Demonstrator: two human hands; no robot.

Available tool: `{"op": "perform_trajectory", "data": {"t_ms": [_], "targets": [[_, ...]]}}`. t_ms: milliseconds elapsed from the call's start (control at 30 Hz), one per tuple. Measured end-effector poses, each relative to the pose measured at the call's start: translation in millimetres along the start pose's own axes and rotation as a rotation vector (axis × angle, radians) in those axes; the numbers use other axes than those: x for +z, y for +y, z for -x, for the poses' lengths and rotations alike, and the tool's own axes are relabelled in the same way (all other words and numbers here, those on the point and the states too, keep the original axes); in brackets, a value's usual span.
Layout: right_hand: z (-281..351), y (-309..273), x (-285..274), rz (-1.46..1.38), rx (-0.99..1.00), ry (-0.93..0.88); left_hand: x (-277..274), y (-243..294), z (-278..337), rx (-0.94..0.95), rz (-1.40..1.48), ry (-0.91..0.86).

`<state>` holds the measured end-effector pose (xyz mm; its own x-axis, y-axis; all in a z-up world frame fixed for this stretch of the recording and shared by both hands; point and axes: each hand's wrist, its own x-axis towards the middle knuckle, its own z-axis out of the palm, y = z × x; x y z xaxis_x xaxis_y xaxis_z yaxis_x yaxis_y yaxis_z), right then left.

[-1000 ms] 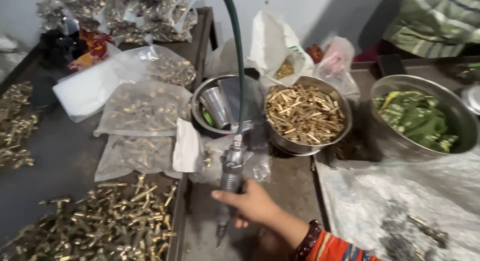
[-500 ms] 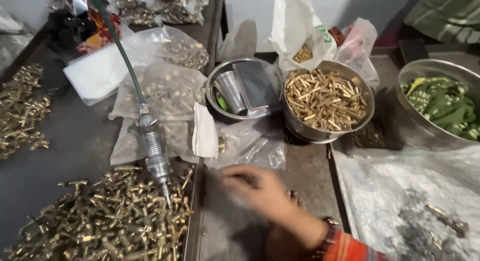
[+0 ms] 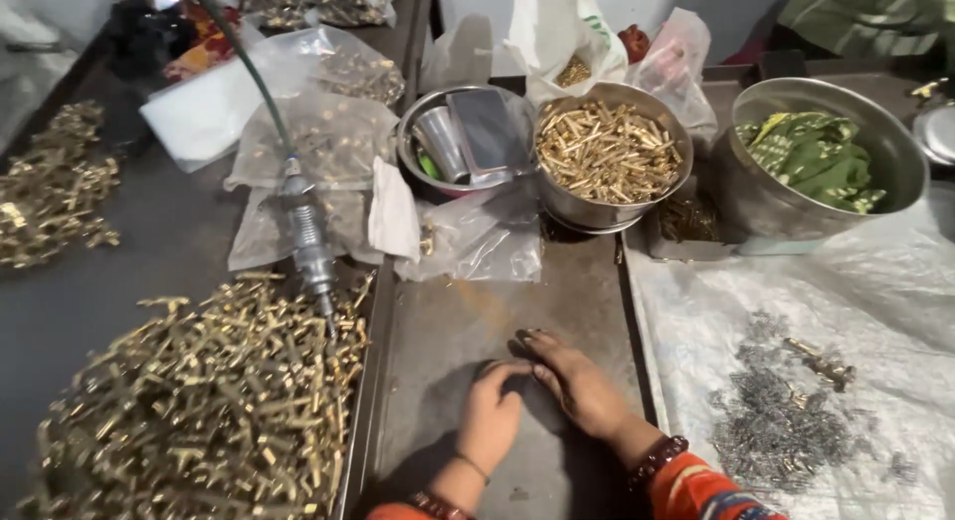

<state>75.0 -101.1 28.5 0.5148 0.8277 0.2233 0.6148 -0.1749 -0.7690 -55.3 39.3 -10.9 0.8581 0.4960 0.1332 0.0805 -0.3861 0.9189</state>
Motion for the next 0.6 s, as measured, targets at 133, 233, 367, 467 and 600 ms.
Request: {"op": "perform_trajectory", "data": {"t_ms": [133, 233, 367, 467, 600], "targets": [[16.3, 9.1, 13.0, 0.394, -0.208, -0.029, -62.8, 52.2, 34.0, -0.275, -0.383, 0.011], [38.7, 3.7, 3.6, 0.362, -0.189, -0.072, -88.9, 80.0, 54.8, -0.470, -0.662, -0.158], [51.2, -9.2, 1.9, 0.370, -0.098, -0.104, -75.0, 79.9, 74.7, -0.661, -0.747, -0.329], [49.7, -15.8, 6.5, 0.274, -0.114, -0.019, -58.1, 77.1, 90.6, -0.728, -0.747, -0.377], [46.1, -7.0, 11.5, 0.417, -0.234, -0.108, -51.8, 82.4, 96.7, -0.593, -0.787, -0.361]]}}
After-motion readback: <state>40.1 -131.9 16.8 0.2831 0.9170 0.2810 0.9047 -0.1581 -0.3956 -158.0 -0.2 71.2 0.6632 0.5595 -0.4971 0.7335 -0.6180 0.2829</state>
